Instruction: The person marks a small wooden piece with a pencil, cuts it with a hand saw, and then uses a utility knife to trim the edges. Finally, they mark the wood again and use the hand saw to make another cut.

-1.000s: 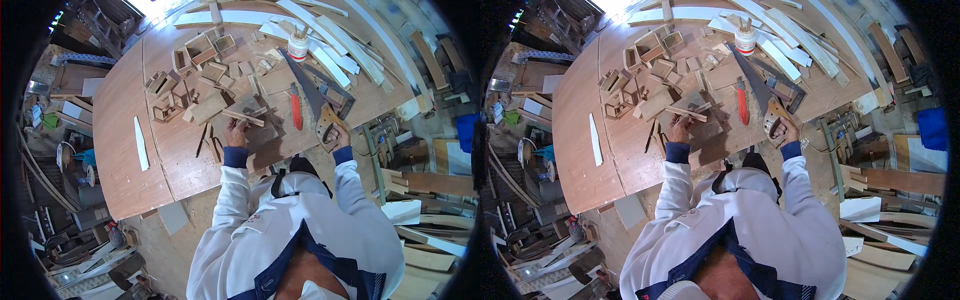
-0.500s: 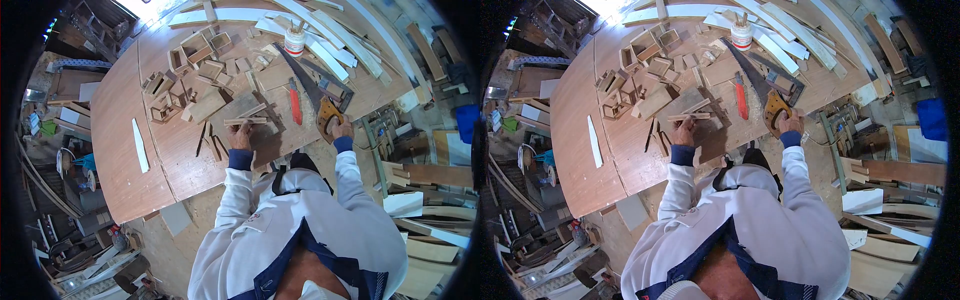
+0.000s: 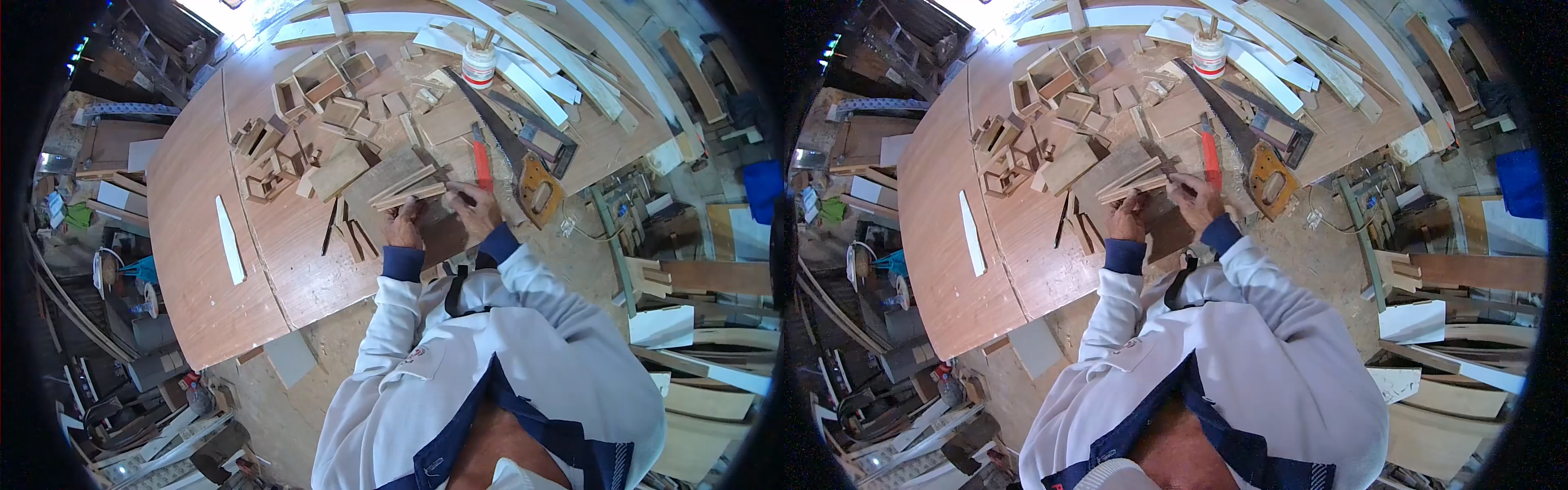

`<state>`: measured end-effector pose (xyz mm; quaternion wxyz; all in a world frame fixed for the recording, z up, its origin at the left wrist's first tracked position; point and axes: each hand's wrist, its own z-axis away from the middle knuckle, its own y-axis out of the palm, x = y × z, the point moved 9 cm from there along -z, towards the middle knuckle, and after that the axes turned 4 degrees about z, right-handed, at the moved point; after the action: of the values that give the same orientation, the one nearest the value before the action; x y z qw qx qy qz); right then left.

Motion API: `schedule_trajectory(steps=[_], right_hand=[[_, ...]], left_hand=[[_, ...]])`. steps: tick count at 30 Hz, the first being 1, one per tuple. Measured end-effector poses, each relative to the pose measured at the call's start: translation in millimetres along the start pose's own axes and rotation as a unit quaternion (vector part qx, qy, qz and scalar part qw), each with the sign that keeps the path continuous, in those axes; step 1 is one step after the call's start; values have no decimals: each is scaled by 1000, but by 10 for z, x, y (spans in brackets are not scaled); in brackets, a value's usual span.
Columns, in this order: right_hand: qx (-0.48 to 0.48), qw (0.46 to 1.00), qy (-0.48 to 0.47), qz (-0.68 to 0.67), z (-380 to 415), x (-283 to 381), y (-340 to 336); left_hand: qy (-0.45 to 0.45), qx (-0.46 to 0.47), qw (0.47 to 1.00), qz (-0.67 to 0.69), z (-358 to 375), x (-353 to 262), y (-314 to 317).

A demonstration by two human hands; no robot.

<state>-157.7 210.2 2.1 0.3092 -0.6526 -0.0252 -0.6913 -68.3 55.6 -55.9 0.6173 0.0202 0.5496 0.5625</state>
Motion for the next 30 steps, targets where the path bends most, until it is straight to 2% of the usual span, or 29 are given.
schedule_trajectory(steps=[2,8,15,16,17,18,19,20,21,22,23,25,27,28,29,30], right_hand=[[-18,983,49,-178,-23,-89,133],[-92,988,-45,-111,-120,-219,180],[-136,987,-75,-49,-96,-128,32],[-132,987,-78,-38,-93,-99,0],[-129,988,-82,-27,-92,-80,-23],[-131,988,-82,-27,-105,-88,-58],[-122,986,-109,-12,-111,-54,-74],[-109,985,-135,4,-95,-23,-60],[-108,985,-133,3,-95,-49,-34],[-91,982,-159,-47,-106,-32,13],[-75,975,-184,-96,-109,-16,44],[-74,972,-194,-113,-97,24,73],[-79,967,-203,-130,-96,39,31],[-52,973,-174,-141,-123,-17,59],[-24,978,-144,-152,-135,-79,90],[-27,978,-142,-153,-123,-45,27]], left_hand=[[1,5,1000,14,64,-5,35],[-24,6,999,45,131,33,-10],[-54,14,998,20,63,130,-152],[-123,81,979,-138,4,237,-234],[-188,145,927,-290,-7,406,-338],[-188,147,926,-292,112,294,-170],[-46,134,842,-521,306,-136,181],[100,108,690,-709,491,-473,502],[98,107,689,-710,506,-525,584],[294,140,626,-709,606,-729,955],[478,168,535,-676,799,-840,1234],[484,194,550,-653,651,-735,1135],[215,241,662,-676,250,-398,799],[174,245,714,-633,205,-369,746],[172,249,712,-634,197,-334,732],[215,249,710,-623,220,-374,763]])
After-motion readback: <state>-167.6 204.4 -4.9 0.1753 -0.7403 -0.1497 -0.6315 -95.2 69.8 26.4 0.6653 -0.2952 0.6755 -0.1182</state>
